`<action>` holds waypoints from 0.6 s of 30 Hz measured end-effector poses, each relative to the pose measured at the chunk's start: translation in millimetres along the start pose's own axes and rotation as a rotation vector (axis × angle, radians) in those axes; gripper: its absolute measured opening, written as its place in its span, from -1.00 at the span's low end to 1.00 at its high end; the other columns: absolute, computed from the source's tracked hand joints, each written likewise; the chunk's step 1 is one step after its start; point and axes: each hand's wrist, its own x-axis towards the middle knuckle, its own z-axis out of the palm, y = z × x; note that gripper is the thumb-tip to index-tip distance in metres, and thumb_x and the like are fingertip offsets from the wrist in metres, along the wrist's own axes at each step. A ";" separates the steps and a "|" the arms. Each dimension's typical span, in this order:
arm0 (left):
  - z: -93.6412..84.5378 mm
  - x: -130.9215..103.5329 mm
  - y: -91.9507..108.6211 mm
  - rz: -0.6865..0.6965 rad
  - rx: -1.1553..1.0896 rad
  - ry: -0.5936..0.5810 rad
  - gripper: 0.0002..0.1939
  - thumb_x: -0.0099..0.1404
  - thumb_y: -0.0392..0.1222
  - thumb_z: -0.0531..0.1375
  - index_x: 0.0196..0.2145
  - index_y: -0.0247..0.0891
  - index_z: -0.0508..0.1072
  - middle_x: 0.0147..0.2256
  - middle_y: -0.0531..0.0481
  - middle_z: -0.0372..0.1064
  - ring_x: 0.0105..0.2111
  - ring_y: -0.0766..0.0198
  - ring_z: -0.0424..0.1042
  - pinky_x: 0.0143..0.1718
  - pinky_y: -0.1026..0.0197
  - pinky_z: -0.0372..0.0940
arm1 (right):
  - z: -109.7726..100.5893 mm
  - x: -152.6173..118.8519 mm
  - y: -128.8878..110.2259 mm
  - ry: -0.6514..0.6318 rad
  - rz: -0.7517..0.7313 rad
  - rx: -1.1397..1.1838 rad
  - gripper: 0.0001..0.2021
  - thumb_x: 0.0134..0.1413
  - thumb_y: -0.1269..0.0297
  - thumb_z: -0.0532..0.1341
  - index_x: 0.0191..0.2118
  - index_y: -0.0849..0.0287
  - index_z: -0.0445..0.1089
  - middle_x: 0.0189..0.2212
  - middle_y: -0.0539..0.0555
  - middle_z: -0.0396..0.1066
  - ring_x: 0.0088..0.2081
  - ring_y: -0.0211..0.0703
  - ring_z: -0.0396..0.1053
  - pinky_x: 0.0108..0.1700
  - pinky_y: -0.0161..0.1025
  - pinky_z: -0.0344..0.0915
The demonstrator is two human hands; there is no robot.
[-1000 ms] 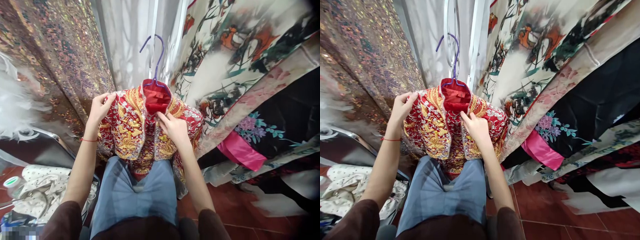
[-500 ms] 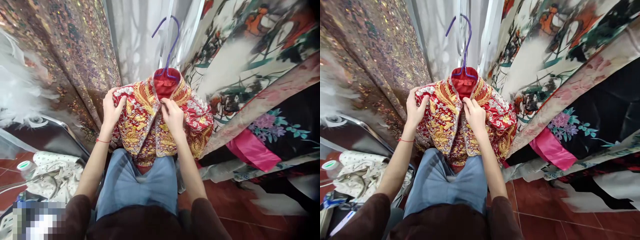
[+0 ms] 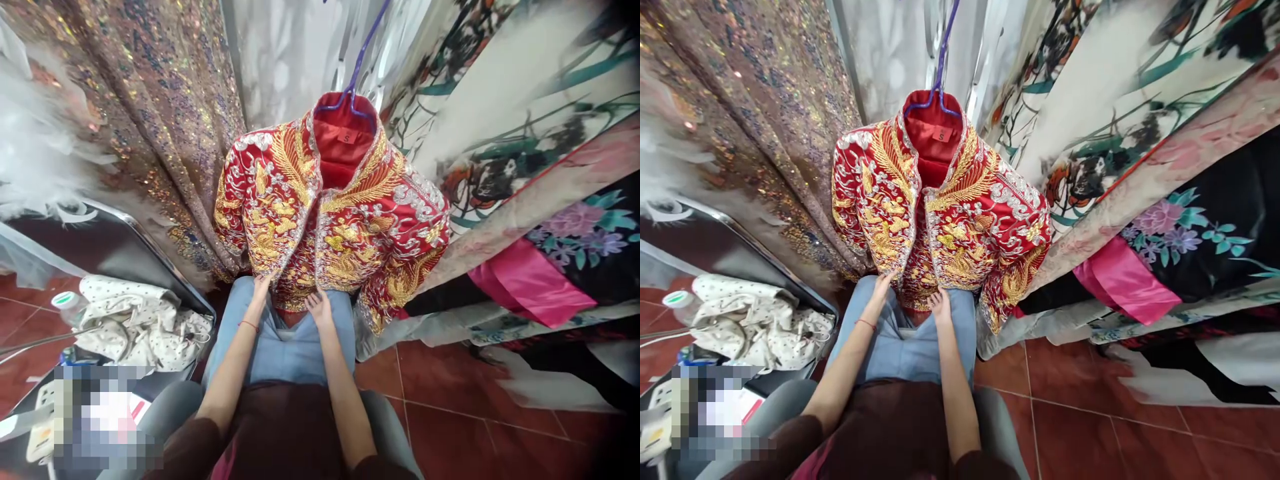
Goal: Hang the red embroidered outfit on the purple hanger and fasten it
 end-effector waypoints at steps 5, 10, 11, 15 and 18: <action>-7.2 9.5 -13.7 -0.148 -0.178 -0.051 -0.69 0.07 -0.20 0.41 -0.26 -0.30 0.44 -0.28 -0.06 0.49 -0.26 0.26 0.45 -0.15 0.22 0.32 | -7.6 13.7 0.9 0.049 0.052 0.161 -0.76 -0.07 0.07 0.28 -0.30 0.06 0.35 -0.39 -0.05 0.45 -0.33 -0.30 0.41 -0.28 -0.34 0.39; -7.5 -9.6 -36.5 -0.278 -0.280 -0.286 -0.63 -0.07 -0.13 0.48 -0.35 -0.36 0.52 -0.42 -0.05 0.49 -0.46 0.36 0.37 -0.35 0.28 0.27 | 5.0 2.8 16.9 -0.067 0.106 0.246 -0.72 -0.28 0.21 0.47 -0.41 0.13 0.43 -0.48 -0.02 0.49 -0.45 -0.31 0.39 -0.40 -0.36 0.37; -5.2 -14.7 -40.5 -0.286 -0.300 -0.318 -0.63 -0.07 -0.12 0.48 -0.34 -0.36 0.53 -0.39 -0.06 0.51 -0.44 0.35 0.38 -0.34 0.27 0.28 | 9.0 0.1 20.0 -0.093 0.109 0.255 -0.72 -0.31 0.23 0.49 -0.42 0.14 0.45 -0.48 -0.01 0.50 -0.46 -0.30 0.40 -0.40 -0.36 0.37; 4.5 -29.4 -47.5 -0.288 -0.368 -0.386 -0.60 -0.05 -0.14 0.47 -0.26 -0.37 0.55 -0.31 -0.09 0.53 -0.34 0.29 0.45 -0.23 0.23 0.33 | 19.5 -6.8 25.7 -0.176 0.103 0.266 -0.68 -0.37 0.26 0.52 -0.39 0.17 0.50 -0.43 0.01 0.55 -0.44 -0.27 0.44 -0.37 -0.31 0.42; 7.5 -33.6 -45.5 -0.295 -0.397 -0.391 -0.60 -0.07 -0.17 0.49 -0.28 -0.40 0.55 -0.36 -0.10 0.52 -0.38 0.27 0.45 -0.24 0.21 0.35 | 21.2 -9.0 24.1 -0.209 0.080 0.255 -0.67 -0.40 0.29 0.52 -0.37 0.19 0.52 -0.42 0.02 0.57 -0.45 -0.25 0.45 -0.37 -0.30 0.41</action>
